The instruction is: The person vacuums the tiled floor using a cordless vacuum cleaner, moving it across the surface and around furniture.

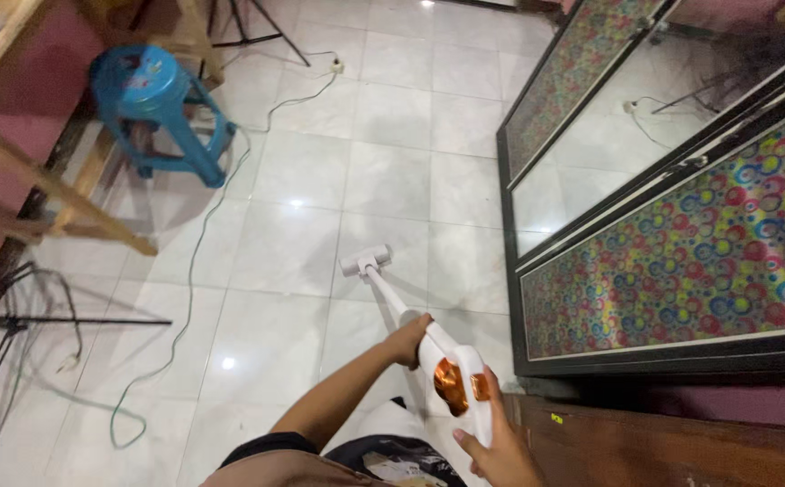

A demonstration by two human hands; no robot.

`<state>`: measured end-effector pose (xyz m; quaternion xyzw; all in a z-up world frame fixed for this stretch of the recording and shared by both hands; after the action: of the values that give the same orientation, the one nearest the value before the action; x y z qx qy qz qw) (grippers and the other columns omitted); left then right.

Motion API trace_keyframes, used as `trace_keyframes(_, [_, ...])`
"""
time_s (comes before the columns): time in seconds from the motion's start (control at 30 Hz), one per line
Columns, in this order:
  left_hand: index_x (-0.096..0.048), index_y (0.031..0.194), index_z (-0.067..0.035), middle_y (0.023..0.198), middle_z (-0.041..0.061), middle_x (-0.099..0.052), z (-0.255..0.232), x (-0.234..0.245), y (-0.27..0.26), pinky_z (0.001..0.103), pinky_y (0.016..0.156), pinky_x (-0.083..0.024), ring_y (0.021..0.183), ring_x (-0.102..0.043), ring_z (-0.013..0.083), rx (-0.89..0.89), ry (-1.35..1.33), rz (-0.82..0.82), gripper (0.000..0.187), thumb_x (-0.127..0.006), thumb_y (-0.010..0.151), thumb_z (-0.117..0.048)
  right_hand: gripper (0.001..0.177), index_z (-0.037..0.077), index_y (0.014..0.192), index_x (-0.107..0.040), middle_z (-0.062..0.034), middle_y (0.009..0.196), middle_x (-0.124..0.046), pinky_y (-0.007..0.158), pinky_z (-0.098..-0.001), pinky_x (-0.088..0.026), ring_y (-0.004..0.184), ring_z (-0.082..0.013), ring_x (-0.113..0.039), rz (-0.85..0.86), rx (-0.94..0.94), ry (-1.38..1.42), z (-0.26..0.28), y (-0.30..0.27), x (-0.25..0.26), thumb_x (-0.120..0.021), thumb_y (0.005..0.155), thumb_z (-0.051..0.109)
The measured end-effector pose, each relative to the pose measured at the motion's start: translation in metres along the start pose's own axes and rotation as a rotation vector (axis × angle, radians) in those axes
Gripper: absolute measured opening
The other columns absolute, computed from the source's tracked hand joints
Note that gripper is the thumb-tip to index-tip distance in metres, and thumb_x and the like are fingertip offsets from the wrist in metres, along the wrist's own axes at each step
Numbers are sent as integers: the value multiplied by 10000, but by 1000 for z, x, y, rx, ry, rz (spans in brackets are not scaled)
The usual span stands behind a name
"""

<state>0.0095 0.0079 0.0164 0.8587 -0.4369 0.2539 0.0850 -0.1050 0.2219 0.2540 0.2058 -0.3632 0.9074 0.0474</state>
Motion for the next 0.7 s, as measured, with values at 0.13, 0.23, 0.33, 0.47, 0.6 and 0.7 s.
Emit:
trace_keyframes(0.13, [-401,1428,-72,1293,217,-580,14,10,-72,437,974,-529,1205,-581,422,171,3,-15,1201,-915,347,22,1144,443,1612,46,-256,849,-794,500,-403,-546,481,-253,-637,90,74,2,10,-30,-55,-782,870,173])
trace_keyframes(0.23, [-449,1351,-70,1266,217,-601,19,31,-124,438,968,-531,1202,-588,418,171,11,-59,1160,-946,306,15,1202,464,1598,51,-16,1000,-673,501,-381,-611,505,-194,-752,106,162,-107,7,-49,-97,-793,801,152])
trace_keyframes(0.33, [-442,1302,-48,1237,227,-617,15,27,-188,449,959,-529,1192,-591,433,196,68,-54,1145,-965,284,-2,1192,487,1626,30,-176,842,-797,526,-376,-609,490,-240,-710,84,60,-131,2,-81,-130,-821,834,223])
trace_keyframes(0.47, [-404,1276,4,1208,265,-614,3,25,-268,467,973,-514,1187,-569,466,247,105,-122,1121,-984,318,-24,1138,518,1609,9,-204,866,-790,536,-417,-585,529,-272,-683,153,-18,-198,13,-130,-151,-802,850,269])
trace_keyframes(0.6, [-436,1237,13,1207,258,-619,-7,24,-331,457,976,-519,1186,-581,450,331,9,-209,1057,-976,330,-30,1121,521,1617,-53,-136,862,-802,548,-393,-625,567,-197,-751,203,89,-335,35,-154,-163,-818,819,335])
trace_keyframes(0.7, [-436,1307,7,1223,231,-619,-10,33,-359,430,962,-543,1185,-601,410,254,-172,-348,1049,-913,372,16,1105,465,1650,-51,-198,827,-800,594,-387,-612,572,-222,-722,259,192,-322,38,-160,-183,-795,845,326])
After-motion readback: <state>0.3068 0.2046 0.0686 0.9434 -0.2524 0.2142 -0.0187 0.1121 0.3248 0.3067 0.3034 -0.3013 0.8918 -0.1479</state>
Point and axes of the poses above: each hand's wrist, its own y-axis towards the middle knuckle, its own x-axis out of the back of the hand, z = x × y, the point moved 3 cm from there along y, towards the middle knuckle
